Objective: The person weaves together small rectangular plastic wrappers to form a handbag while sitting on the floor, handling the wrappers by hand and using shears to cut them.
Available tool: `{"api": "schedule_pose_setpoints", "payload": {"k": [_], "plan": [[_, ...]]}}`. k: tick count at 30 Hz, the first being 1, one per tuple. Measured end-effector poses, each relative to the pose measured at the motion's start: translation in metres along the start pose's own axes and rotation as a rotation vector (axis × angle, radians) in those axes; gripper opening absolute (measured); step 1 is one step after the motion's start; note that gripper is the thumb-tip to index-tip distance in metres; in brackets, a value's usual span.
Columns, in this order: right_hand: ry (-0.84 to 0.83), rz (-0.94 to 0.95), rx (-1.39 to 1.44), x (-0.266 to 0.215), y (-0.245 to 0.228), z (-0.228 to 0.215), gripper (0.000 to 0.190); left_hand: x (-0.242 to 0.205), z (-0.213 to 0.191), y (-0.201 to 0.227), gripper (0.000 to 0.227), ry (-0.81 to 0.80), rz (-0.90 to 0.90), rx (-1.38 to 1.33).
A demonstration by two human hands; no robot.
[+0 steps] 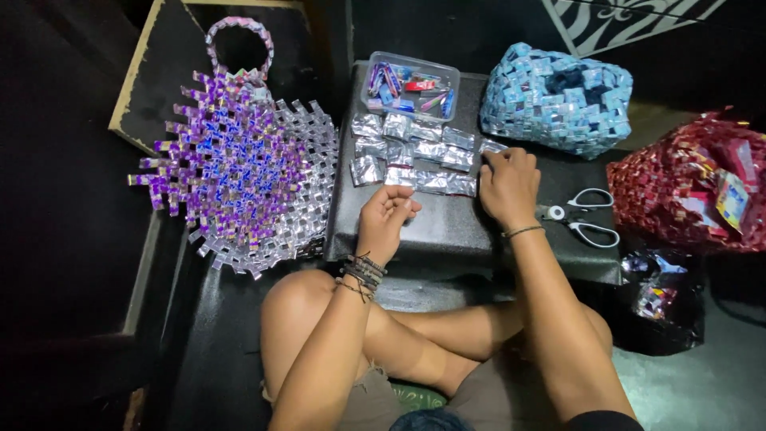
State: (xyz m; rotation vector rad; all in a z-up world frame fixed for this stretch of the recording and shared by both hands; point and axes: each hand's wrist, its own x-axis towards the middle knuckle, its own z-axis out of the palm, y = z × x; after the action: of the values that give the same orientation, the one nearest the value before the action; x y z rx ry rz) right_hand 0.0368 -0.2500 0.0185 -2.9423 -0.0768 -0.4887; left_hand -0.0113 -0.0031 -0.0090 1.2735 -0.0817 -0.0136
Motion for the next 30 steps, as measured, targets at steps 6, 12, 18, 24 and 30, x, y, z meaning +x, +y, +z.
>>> {"api": "schedule_pose_setpoints", "payload": {"k": [6,12,18,24,30], "plan": [[0.073,-0.038,0.093,0.009,-0.012,-0.012,0.027,0.002,0.001,-0.001,0.016,0.018,0.030,-0.041],[0.124,-0.160,0.152,0.054,-0.038,-0.009,0.020,0.000,-0.002,0.009,0.015,0.110,0.134,-0.054],[0.141,-0.333,-0.197,0.125,-0.044,0.031,0.017,0.007,-0.007,0.002,0.016,0.188,0.168,-0.021],[-0.078,-0.293,-0.216,0.164,-0.069,0.036,0.031,0.004,-0.006,0.009,0.011,0.180,0.094,-0.095],[0.073,-0.422,-0.093,0.162,-0.066,0.035,0.011,0.003,-0.005,0.023,0.013,0.137,0.108,-0.042]]}}
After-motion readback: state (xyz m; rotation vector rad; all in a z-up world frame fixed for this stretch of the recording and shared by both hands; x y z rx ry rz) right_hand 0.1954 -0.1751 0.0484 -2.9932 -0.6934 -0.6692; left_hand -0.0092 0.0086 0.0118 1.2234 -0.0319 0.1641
